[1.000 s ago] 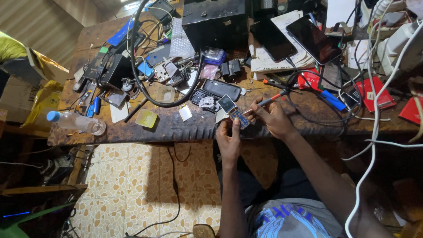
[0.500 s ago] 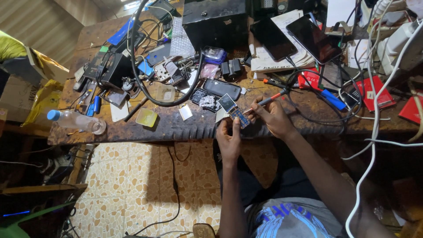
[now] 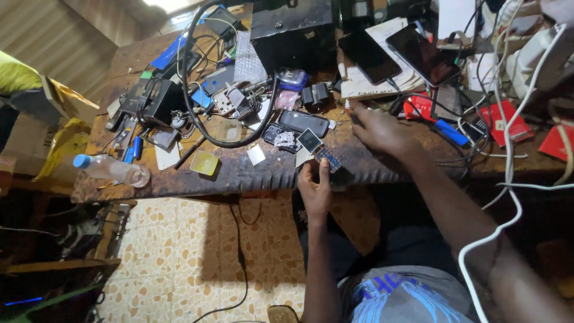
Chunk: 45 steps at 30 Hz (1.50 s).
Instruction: Reassembling a mobile phone by applying adhesive to the frame and installing the motherboard and other internal components.
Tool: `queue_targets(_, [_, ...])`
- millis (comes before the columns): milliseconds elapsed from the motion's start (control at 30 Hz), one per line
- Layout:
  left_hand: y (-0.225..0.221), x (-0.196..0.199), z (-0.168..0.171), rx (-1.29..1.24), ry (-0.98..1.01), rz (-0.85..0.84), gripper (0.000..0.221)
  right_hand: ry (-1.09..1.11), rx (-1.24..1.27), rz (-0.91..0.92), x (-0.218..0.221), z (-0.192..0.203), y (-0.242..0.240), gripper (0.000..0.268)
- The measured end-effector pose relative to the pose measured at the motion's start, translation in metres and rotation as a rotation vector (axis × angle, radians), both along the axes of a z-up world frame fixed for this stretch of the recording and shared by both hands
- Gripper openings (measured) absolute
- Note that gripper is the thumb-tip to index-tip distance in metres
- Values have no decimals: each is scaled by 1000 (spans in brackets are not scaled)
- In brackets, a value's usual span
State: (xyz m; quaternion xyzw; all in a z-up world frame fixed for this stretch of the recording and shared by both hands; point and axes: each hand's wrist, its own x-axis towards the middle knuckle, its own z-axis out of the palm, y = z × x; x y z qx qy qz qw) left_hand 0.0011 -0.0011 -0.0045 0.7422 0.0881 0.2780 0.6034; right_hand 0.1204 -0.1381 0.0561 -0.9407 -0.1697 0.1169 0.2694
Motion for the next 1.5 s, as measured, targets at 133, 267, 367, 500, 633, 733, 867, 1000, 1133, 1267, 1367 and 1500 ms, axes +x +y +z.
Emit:
queue_targets(133, [1,-2,-4,12,-17,5,18,-65,-183,0,17,-18,10,29])
queue_targets(267, [0,-4,12,30,-25,20,15,-239,-173,34,22,-36,13,29])
queue_targets(367, [-2,-5,7,42,-16,33,16,-266,75,187,18,-12,28,18])
queue_targets(500, [0,-9,8,-20,-14,32,19,-312,157,402,16,7,59,20])
queue_targets(633, [0,-8,4,-42,-25,43,19,-167,303,617,36,-14,88,24])
queue_targets(733, [0,-8,2,-28,-29,52,19,-186,276,649,34,-15,98,27])
queue_targets(867, [-2,-7,0,-33,-10,52,20,-266,242,641,38,-32,107,21])
queue_targets(1000, [-1,-9,5,23,-16,64,22,-253,278,649,39,-34,105,20])
queue_targets(1133, [0,-12,11,-57,21,30,20,-67,310,561,54,-57,107,31])
queue_targets(1267, [-1,-11,7,-64,12,38,24,13,586,598,37,-21,98,27])
queue_targets(1367, [0,-10,3,-49,13,33,22,114,940,586,14,16,80,50])
queue_targets(1500, [0,-8,-5,-20,8,54,18,108,1020,411,28,-8,39,55])
